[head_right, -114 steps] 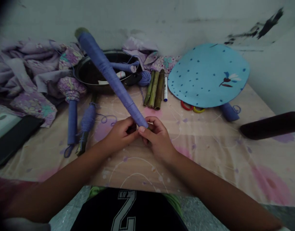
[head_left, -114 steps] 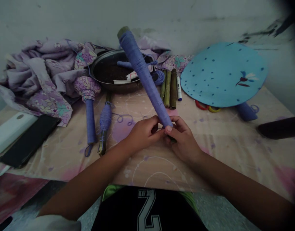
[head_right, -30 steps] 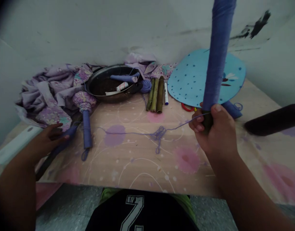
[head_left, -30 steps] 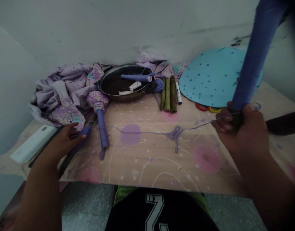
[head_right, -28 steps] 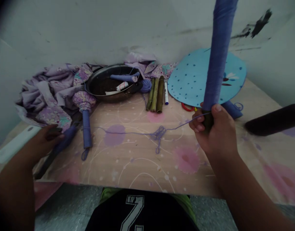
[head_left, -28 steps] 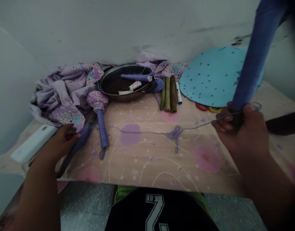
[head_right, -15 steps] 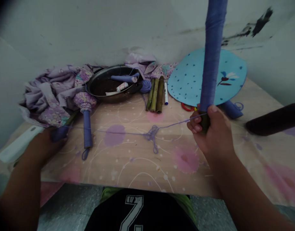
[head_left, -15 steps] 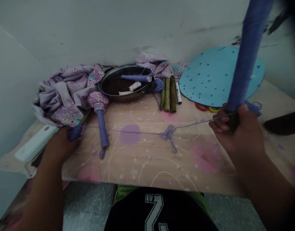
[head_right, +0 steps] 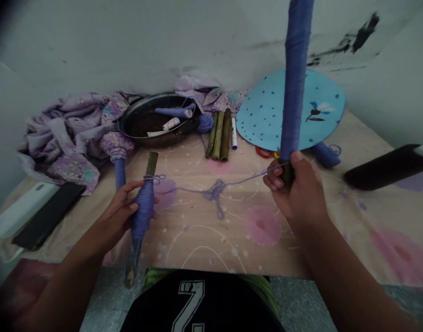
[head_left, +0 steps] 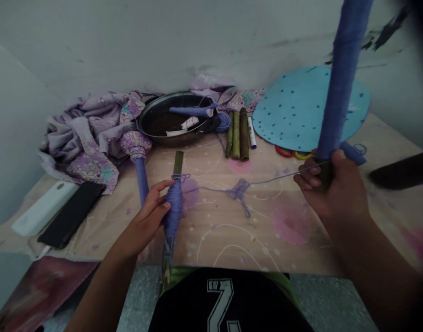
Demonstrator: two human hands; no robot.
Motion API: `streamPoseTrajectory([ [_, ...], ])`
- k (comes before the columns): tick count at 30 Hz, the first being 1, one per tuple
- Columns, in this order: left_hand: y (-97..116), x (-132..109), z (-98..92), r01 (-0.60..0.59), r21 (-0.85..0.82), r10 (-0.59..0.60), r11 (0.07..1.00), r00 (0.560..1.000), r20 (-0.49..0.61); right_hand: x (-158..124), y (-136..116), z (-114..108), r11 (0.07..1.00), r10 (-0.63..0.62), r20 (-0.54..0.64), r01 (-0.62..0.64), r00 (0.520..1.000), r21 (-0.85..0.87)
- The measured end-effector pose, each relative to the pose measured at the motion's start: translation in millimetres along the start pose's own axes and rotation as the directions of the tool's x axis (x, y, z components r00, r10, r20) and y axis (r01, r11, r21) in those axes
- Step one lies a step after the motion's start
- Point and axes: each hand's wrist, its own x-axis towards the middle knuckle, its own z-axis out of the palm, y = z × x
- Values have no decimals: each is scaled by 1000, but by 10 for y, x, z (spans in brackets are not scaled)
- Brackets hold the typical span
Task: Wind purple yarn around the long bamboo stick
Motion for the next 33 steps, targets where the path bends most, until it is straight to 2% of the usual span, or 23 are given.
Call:
streamPoseTrajectory([
  [3,-17,3,129,80,-383,-14,920,985,172,-39,56,48,999,32,59,-32,998,7],
  [5,-7,-4,240,58,-496,57,866,975,215,-123,129,127,998,61,107,-60,992,-12],
  [7,10,-19,363,19,-539,119,842,968,219,-246,222,236,990,126,191,-112,974,-82],
  [9,30,-41,475,-9,-561,155,827,964,214,-379,317,362,966,237,319,-189,918,-174],
  [12,59,-74,592,-9,-608,205,794,946,253,-521,434,550,937,345,451,-280,823,-207],
  [17,114,-101,666,19,-733,336,680,880,334,-574,577,758,853,509,485,-491,711,-176],
  [20,127,-123,683,84,-746,335,661,856,393,-561,676,791,794,576,505,-586,643,-160],
  [22,108,-146,687,114,-750,338,652,841,422,-543,721,784,819,545,505,-553,669,-151],
  [24,73,-171,676,117,-769,361,629,832,422,-516,710,769,872,476,479,-466,738,-148],
  [26,34,-189,643,106,-788,368,606,841,396,-481,629,759,900,433,434,-406,790,-158],
  [28,1,-196,593,102,-791,350,604,857,378,-449,491,759,906,419,408,-402,811,-132],
  [30,-29,-192,543,104,-781,323,616,871,371,-430,329,768,891,449,412,-432,793,-139],
  [33,-80,-169,499,130,-786,296,605,879,373,-434,111,791,914,396,406,-395,823,-90],
])
